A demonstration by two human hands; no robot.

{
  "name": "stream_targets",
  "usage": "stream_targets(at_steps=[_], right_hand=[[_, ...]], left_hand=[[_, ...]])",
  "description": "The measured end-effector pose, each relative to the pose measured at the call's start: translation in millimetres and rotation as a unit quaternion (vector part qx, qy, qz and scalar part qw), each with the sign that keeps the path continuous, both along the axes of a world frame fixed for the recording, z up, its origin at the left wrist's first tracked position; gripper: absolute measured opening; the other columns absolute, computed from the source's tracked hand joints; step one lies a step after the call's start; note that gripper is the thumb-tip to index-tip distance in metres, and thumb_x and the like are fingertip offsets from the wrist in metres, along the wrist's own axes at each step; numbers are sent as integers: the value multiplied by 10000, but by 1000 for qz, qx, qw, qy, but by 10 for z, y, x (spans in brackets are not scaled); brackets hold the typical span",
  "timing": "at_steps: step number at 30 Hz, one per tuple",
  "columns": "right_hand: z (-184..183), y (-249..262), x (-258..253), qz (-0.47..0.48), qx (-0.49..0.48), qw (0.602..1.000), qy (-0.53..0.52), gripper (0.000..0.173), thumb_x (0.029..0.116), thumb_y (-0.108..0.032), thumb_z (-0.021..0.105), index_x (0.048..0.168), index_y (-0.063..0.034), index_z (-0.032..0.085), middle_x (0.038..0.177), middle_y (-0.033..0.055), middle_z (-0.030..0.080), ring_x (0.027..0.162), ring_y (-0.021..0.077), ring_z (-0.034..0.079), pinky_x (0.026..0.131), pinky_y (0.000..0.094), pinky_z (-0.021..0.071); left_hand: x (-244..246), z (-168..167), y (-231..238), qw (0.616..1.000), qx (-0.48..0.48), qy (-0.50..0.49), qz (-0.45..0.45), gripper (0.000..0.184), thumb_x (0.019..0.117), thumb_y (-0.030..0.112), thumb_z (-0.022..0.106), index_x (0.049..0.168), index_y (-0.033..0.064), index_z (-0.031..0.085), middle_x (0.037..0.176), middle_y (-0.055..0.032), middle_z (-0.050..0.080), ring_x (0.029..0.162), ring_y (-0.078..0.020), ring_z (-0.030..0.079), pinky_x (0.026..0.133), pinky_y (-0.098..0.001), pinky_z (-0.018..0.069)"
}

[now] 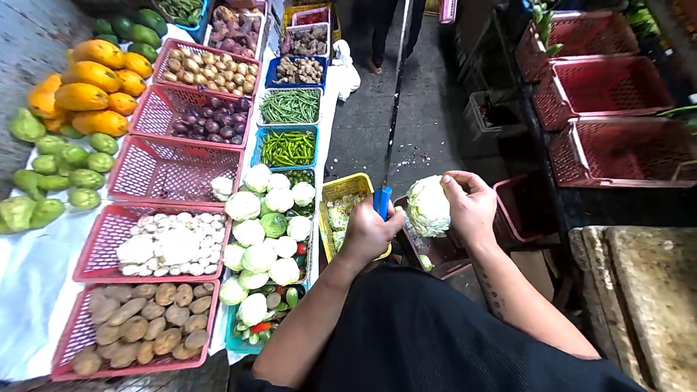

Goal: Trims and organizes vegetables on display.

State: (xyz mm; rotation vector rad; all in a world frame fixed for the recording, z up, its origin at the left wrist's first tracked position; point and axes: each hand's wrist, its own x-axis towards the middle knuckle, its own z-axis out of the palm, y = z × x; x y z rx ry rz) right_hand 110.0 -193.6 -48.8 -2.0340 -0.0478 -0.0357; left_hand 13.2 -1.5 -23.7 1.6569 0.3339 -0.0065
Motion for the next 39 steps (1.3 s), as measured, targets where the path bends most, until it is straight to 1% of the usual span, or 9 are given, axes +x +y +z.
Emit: stream_targets(at_steps=[3, 9, 12, 15, 21, 25, 30, 36, 39], right_hand=[[21, 78, -44, 10, -15, 1000, -21, 244, 960, -343, 683, 1103, -156, 746, 1037, 13, 697, 938, 118, 664, 822, 374, 554], [3, 312, -8, 4, -91, 987, -131, 256, 930, -346, 702, 1084, -149, 759, 1070, 46, 690, 971, 171, 662, 820, 415, 553], [15, 469, 23, 15, -107, 987, -119, 275, 932, -370, 698, 1090, -152, 756, 1077, 68, 685, 970, 221, 658, 808, 472, 537], [-16, 605, 65, 26, -96, 992, -82, 267, 938, -372, 699, 1100, -167, 756, 1091, 59, 681, 974, 208, 657, 812, 470, 538], [-90, 686, 133, 50, -16, 999, -3, 241, 964, -332, 680, 1099, -146, 754, 1041, 34, 706, 966, 153, 664, 858, 421, 538], [-125, 732, 186, 38, 30, 997, 59, 229, 968, -366, 698, 1065, -168, 758, 922, -8, 724, 821, 114, 675, 764, 386, 557], [-88, 842, 191, 33, 101, 989, 99, 222, 982, -347, 686, 1052, -149, 759, 856, 3, 717, 735, 121, 668, 692, 358, 564], [-99, 959, 241, 5, 186, 967, 176, 277, 981, -374, 679, 1056, -114, 737, 851, 54, 719, 724, 169, 689, 662, 392, 588], [-142, 924, 369, -13, 257, 939, 230, 346, 1006, -399, 616, 1141, -86, 678, 947, 94, 720, 822, 211, 707, 725, 434, 605]], left_hand=[[44, -89, -45, 1000, 5, 9, 16, 385, 812, 330, 889, 898, 86, 604, 683, -41, 660, 546, -165, 646, 549, -344, 593], [104, -200, -117, 993, 17, -6, 119, 176, 860, 87, 796, 925, 48, 636, 808, -49, 737, 673, -170, 726, 677, -367, 651], [86, -203, -21, 989, 34, 0, 147, 179, 846, 71, 792, 906, 60, 624, 782, -38, 729, 647, -149, 709, 642, -341, 629], [32, -229, 62, 987, 40, 2, 157, 168, 842, 66, 781, 896, 62, 621, 746, -40, 709, 595, -152, 685, 585, -334, 611], [-148, -234, 134, 982, 0, -22, 190, 147, 850, 15, 754, 890, 39, 615, 791, -73, 718, 626, -192, 710, 599, -347, 639], [-235, -209, 176, 980, 6, -42, 194, 167, 848, 12, 767, 911, 40, 615, 810, -66, 720, 636, -183, 715, 617, -348, 652], [-310, -108, 195, 975, 26, -60, 210, 163, 847, 37, 772, 902, 53, 620, 845, -51, 732, 653, -160, 714, 627, -327, 645], [-395, -39, 210, 964, 60, -142, 215, 138, 828, 38, 757, 857, 89, 631, 817, -19, 693, 644, -110, 664, 583, -284, 597], [-457, -12, 239, 963, 32, -150, 223, 132, 837, 34, 753, 868, 77, 631, 842, -39, 708, 656, -140, 685, 599, -308, 620]])
